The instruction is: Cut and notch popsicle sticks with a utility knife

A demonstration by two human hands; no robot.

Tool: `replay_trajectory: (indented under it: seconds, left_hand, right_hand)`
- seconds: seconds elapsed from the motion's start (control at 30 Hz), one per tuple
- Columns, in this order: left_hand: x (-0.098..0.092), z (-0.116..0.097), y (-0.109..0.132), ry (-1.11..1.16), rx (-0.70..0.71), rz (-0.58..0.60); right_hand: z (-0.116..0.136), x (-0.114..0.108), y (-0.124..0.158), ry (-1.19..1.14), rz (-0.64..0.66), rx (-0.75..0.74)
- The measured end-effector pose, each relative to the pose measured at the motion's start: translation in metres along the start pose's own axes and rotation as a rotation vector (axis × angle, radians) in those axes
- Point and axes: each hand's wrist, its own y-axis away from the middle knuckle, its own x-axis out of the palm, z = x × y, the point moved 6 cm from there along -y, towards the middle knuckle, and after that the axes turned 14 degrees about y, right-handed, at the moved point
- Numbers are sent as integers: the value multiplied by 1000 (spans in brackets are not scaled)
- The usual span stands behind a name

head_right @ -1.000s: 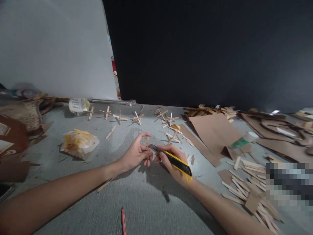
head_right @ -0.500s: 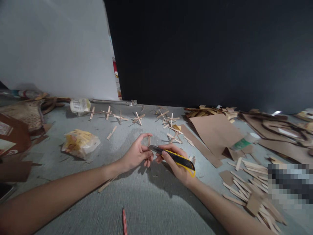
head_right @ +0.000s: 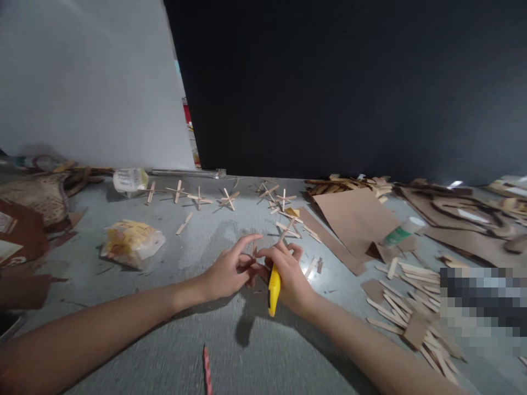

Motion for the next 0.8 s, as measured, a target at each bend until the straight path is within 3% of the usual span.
replay_trajectory:
  seconds: [0.2,0.8]
  left_hand:
    - [2,-6,5,-158,81,17]
    - [2,-7,6,-213,127,29]
  right_hand:
    - [0,1,3,35,17,-31]
    - [7,3,6,68,-7,-134]
